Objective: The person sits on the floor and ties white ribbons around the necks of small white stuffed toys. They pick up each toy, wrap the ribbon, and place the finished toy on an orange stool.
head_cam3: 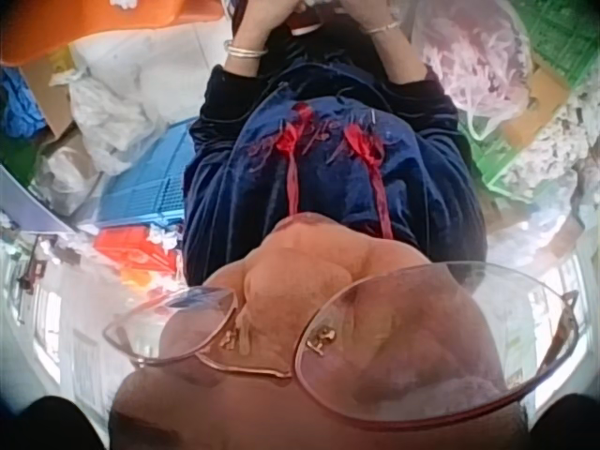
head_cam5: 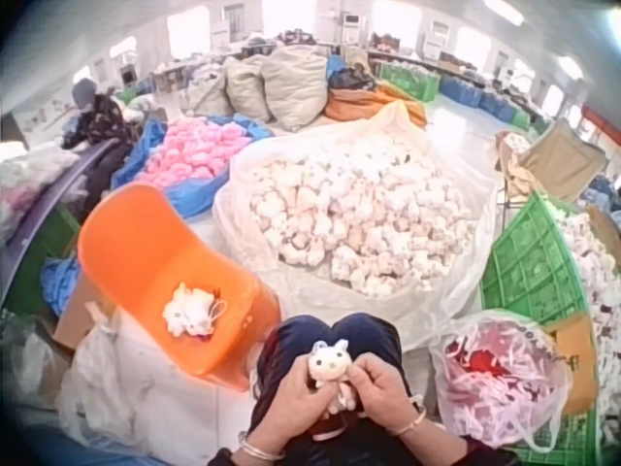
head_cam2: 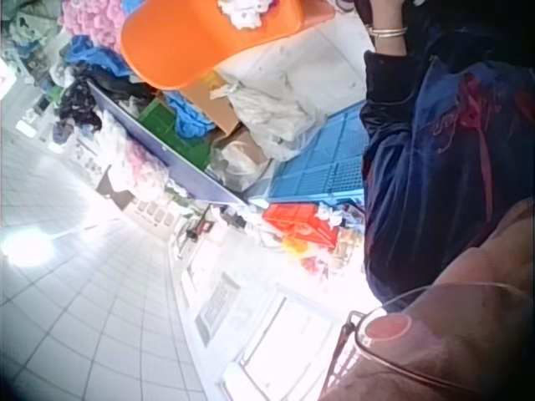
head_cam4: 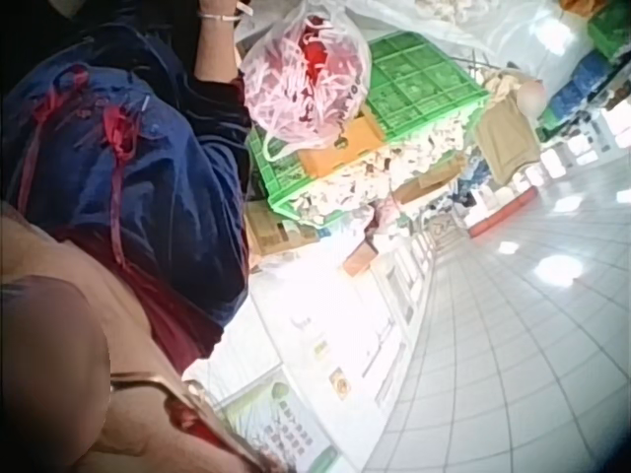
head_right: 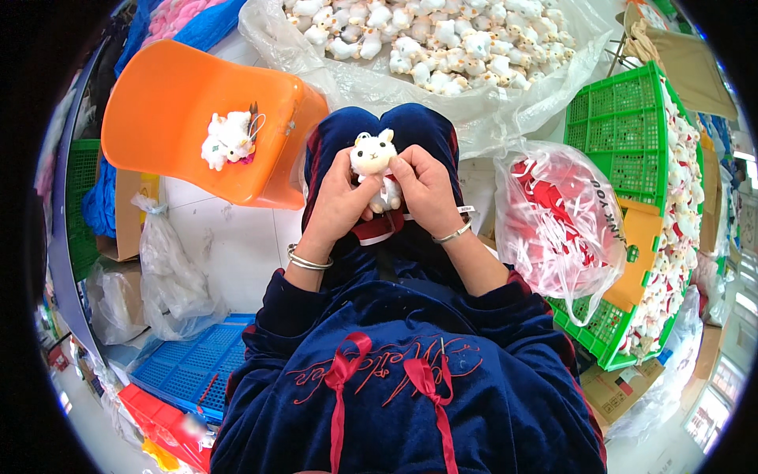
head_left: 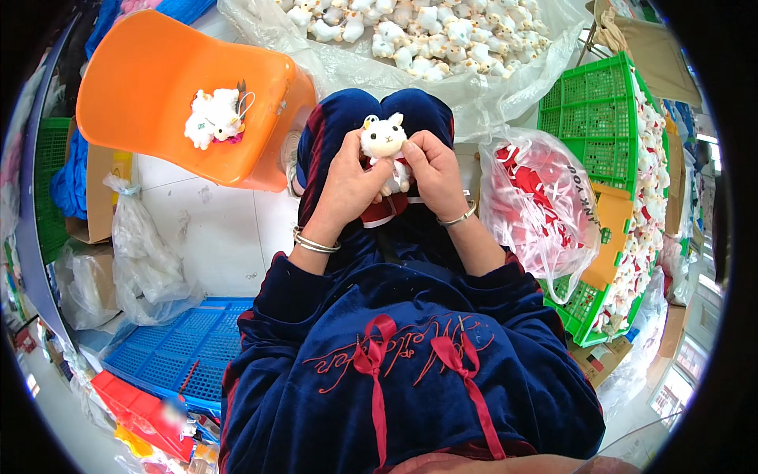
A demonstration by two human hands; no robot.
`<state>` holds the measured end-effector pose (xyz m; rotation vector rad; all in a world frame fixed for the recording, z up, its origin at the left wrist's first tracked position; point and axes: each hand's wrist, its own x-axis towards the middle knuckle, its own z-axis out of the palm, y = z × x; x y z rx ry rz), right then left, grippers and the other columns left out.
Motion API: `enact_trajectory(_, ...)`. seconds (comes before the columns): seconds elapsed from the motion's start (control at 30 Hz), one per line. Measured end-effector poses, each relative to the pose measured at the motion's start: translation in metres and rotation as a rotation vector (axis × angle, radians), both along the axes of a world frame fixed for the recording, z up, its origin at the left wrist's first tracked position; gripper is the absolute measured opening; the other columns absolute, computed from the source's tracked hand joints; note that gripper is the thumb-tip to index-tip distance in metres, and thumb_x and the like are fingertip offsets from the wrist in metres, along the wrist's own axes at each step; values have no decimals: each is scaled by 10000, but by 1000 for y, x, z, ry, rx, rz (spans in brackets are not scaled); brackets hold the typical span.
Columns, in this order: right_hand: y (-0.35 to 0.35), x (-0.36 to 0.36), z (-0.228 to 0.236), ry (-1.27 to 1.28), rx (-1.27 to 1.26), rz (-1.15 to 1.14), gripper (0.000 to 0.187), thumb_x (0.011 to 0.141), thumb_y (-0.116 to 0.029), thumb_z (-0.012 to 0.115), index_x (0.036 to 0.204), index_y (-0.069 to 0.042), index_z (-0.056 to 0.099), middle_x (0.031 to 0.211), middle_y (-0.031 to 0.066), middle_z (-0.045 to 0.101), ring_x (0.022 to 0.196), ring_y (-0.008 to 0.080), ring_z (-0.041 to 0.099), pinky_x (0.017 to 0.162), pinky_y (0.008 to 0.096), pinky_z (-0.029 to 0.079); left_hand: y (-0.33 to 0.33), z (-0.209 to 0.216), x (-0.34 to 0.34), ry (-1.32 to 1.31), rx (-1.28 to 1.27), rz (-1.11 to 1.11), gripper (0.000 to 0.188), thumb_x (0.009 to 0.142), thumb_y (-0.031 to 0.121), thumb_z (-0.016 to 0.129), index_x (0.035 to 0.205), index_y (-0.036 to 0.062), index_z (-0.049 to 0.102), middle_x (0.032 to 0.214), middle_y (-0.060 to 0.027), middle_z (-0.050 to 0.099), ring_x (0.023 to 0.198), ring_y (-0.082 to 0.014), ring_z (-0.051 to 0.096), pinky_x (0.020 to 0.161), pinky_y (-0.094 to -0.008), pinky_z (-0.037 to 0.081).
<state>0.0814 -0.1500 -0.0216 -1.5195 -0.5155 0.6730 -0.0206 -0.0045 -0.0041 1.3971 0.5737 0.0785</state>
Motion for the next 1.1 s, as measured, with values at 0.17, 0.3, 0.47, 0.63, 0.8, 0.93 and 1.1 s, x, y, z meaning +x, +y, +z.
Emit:
enact_trajectory(0.17,-1,6,3,77,11,9,245,1084,-233,561,951,-40,634,806,-35,600,717,34,510,641,225,446,2,-3,-2,-23,-107,-12,530,961,158,655,1405,-24,431,1026,-121,671,605,-99,642,527,-230,532)
enact_trajectory(0.3,-5,9,4,197,61,-28,324,1107,-300,507,960,-46,643,801,-33,593,698,43,517,643,217,451,10,-3,-6,-37,-285,-39,527,1031,202,550,1484,-15,391,1015,-116,677,585,-101,630,524,-219,524)
enact_trajectory(0.47,-25,3,18,222,-60,17,388,1096,-359,528,908,-40,642,762,-19,580,656,61,504,598,226,426,8,-3,-4,-34,-266,-33,544,1044,268,552,1481,-21,409,980,-104,684,588,-106,637,515,-227,521)
enact_trajectory(0.63,-22,-4,26,41,-221,103,306,1060,-275,604,868,-38,635,770,-27,597,673,41,488,610,227,427,-6,2,5,24,13,34,544,989,257,681,1410,-27,483,1008,-92,691,588,-76,611,497,-223,493)
enact_trajectory(0.8,-22,-2,16,-10,-183,125,239,1026,-177,609,852,-14,595,752,-6,577,687,68,498,608,275,446,-11,-6,3,-74,46,81,483,976,229,710,1349,-21,532,1008,-73,690,579,-43,588,480,-188,478)
enact_trajectory(0.93,-21,-1,10,22,-163,146,234,1022,-161,593,835,-25,559,744,-12,561,680,68,492,602,268,444,-13,-7,1,-93,71,102,468,975,210,708,1339,-25,531,1034,-87,690,601,-55,614,489,-184,496)
enact_trajectory(1.1,-18,2,12,28,-133,170,251,1027,-150,576,806,-36,541,740,-14,560,681,65,503,594,257,443,-12,-7,1,-86,36,104,461,980,206,703,1337,-24,524,1034,-88,688,587,-54,604,478,-184,487)
